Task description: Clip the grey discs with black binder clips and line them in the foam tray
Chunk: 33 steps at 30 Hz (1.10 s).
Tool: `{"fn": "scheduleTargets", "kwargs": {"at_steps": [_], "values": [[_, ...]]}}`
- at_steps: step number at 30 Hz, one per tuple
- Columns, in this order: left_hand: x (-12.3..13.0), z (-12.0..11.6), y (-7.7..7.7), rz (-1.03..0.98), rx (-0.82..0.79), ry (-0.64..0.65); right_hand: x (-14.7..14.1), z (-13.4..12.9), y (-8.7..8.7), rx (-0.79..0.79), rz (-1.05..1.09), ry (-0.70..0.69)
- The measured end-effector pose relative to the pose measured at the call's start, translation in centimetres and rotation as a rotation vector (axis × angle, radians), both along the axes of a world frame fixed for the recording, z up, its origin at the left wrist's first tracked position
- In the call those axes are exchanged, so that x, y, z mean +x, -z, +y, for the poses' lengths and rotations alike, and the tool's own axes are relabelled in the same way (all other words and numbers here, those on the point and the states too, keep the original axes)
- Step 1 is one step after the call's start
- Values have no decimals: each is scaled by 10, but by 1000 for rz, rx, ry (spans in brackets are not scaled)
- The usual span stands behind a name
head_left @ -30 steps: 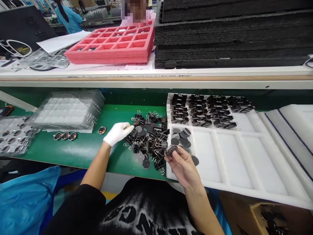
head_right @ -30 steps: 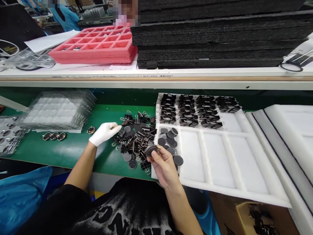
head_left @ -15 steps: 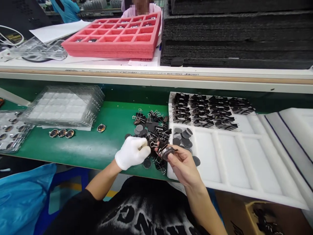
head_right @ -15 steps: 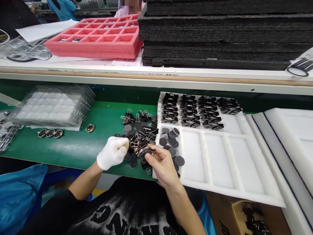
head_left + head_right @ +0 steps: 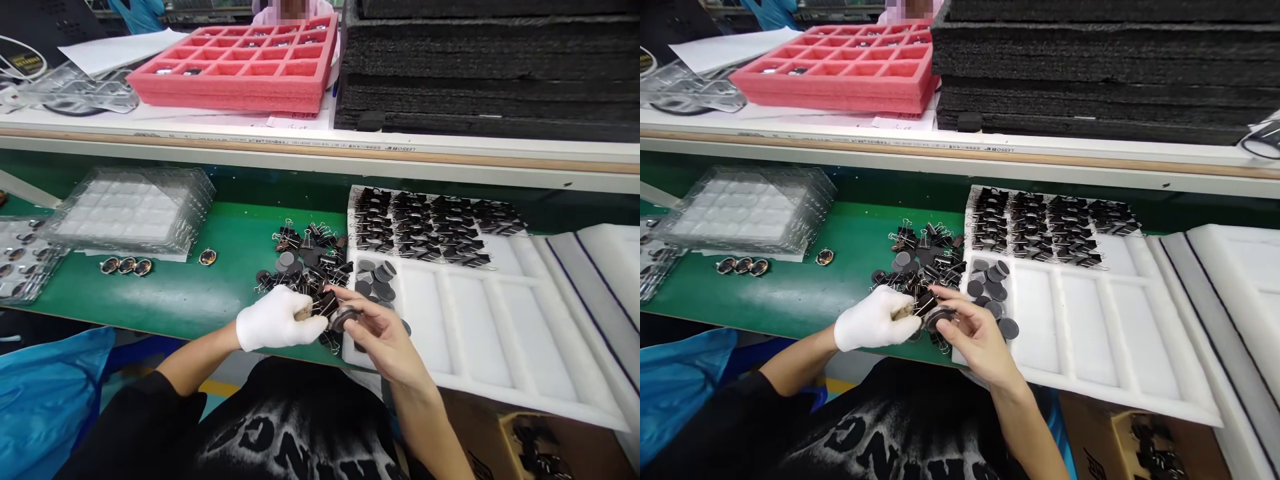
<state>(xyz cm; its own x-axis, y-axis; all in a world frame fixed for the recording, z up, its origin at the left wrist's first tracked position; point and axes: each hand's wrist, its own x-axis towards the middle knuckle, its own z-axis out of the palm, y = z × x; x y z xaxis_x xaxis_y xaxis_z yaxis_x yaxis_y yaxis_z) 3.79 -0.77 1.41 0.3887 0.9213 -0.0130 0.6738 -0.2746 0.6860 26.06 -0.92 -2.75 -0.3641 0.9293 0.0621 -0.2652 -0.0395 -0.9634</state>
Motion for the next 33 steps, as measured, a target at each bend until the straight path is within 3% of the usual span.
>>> {"fn": "scheduleTargets", "kwargs": {"at_steps": [4, 11, 16, 19, 22, 23, 25, 27, 28, 30, 33], "values": [[-6, -3, 2, 34, -48, 24, 15, 15, -13, 31, -130, 27], [-10, -9, 10, 87, -1, 268, 33, 33, -20, 222, -490, -257], [-8, -10, 18, 127, 19, 306, 30, 30, -18, 277, -525, -267], [-8, -8, 10, 207, -18, 303, 28, 29, -16, 267, -524, -251], [-16, 9, -8, 284, -40, 336, 29, 27, -11, 134, -429, -185], [-22, 19, -13, 307, -15, 298, 29, 27, -8, 77, -371, -138], [-35, 43, -17, 390, 93, 86, 27, 27, -3, -14, -225, -3], [-49, 69, -11, 537, 219, -186, 22, 27, 1, -64, -38, 157], [-56, 81, -6, 623, 256, -263, 18, 28, 2, -86, 70, 231], [-68, 98, 9, 762, 276, -268, 10, 28, 2, -151, 287, 328], [-76, 105, 26, 817, 327, -170, -2, 29, -2, -300, 551, 314]]}}
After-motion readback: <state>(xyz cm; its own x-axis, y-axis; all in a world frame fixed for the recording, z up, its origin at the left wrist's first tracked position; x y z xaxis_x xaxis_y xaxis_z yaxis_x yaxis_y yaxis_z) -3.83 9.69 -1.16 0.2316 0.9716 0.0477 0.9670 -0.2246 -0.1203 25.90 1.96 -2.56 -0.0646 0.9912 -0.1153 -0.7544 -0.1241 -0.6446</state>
